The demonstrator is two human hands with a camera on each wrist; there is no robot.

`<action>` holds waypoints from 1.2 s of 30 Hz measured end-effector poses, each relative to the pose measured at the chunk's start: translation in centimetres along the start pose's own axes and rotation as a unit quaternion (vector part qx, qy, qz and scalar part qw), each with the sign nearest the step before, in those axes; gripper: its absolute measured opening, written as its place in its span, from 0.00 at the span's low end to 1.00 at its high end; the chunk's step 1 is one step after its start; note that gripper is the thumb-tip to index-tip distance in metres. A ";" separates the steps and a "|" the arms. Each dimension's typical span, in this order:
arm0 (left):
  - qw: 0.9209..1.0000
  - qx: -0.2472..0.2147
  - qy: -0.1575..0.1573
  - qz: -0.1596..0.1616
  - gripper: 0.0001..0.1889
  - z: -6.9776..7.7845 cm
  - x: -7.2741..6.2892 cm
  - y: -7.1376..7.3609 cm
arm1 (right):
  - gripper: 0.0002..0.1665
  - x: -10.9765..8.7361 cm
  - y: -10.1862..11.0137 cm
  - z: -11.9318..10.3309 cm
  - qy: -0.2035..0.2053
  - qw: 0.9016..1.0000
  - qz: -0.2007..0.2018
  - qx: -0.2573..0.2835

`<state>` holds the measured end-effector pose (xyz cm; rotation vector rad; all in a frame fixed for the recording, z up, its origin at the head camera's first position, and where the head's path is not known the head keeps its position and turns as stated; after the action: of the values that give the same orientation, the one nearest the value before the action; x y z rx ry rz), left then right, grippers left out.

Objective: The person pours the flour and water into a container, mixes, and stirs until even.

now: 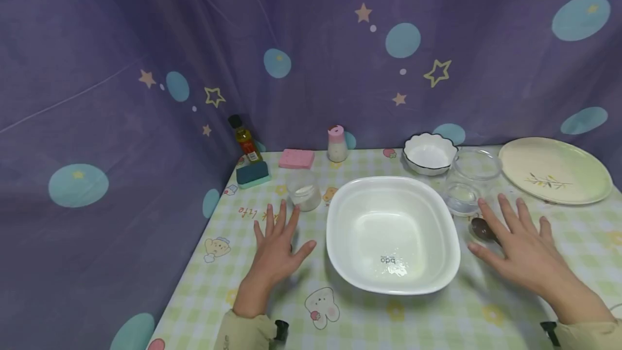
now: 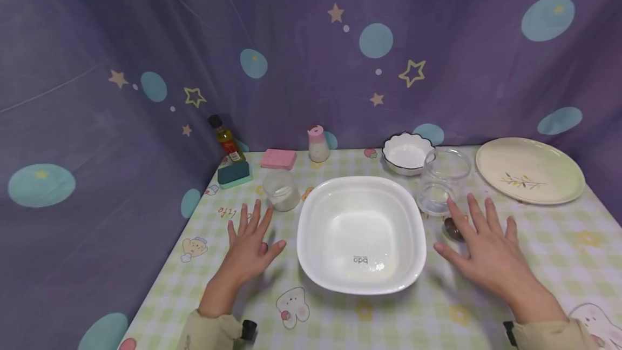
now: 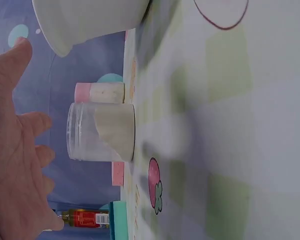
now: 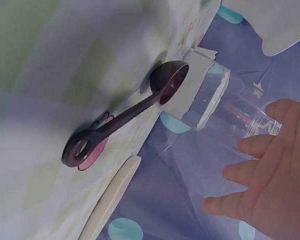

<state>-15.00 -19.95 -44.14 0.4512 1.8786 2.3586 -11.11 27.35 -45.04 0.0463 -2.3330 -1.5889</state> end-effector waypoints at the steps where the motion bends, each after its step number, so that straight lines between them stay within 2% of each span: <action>1: 1.000 0.000 0.000 -0.001 0.45 -0.1 0.1 0.0 | 0.55 0.0 0.0 0.0 0.002 1.000 0.000 0.003; 8: 1.000 -0.019 0.009 0.003 0.46 -0.7 0.8 -0.2 | 0.55 -0.4 -0.3 -0.5 0.022 0.999 0.006 0.027; 15: 0.996 -0.063 0.059 -0.017 0.53 -1.5 2.0 -0.8 | 0.53 -0.8 -0.3 -1.4 0.028 0.998 0.006 0.051; 19: 0.992 -0.098 0.077 -0.028 0.55 -2.2 3.1 -1.3 | 0.51 -1.1 -0.6 -2.0 0.039 0.996 0.014 0.080; 22: 0.981 -0.159 0.105 -0.042 0.54 -2.8 4.0 -1.8 | 0.49 -1.3 -0.9 -2.4 0.043 0.994 0.017 0.101; 26: 0.960 -0.235 0.146 -0.050 0.53 -3.4 5.2 -2.5 | 0.47 -1.5 -0.9 -3.0 0.045 0.988 0.019 0.149; 31: 0.941 -0.285 0.178 -0.040 0.54 -3.8 6.4 -3.0 | 0.45 -1.5 -0.7 -3.9 0.022 0.978 -0.004 0.207; 36: 0.920 -0.330 0.208 -0.033 0.55 -3.8 7.5 -3.3 | 0.42 -1.5 -0.6 -4.6 0.011 0.978 -0.005 0.209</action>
<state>-23.62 -20.78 -46.80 -0.1896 1.0313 2.9852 -8.54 23.32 -44.43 0.1692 -2.6089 -1.0679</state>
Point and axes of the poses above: each hand's wrist, its own x-axis towards the middle knuckle, its own y-axis out of the back of the hand, z = x × y, the point moved 1 cm from there along x, towards the middle knuckle, and after that the axes turned 4 degrees about x, right-handed, at the moved point
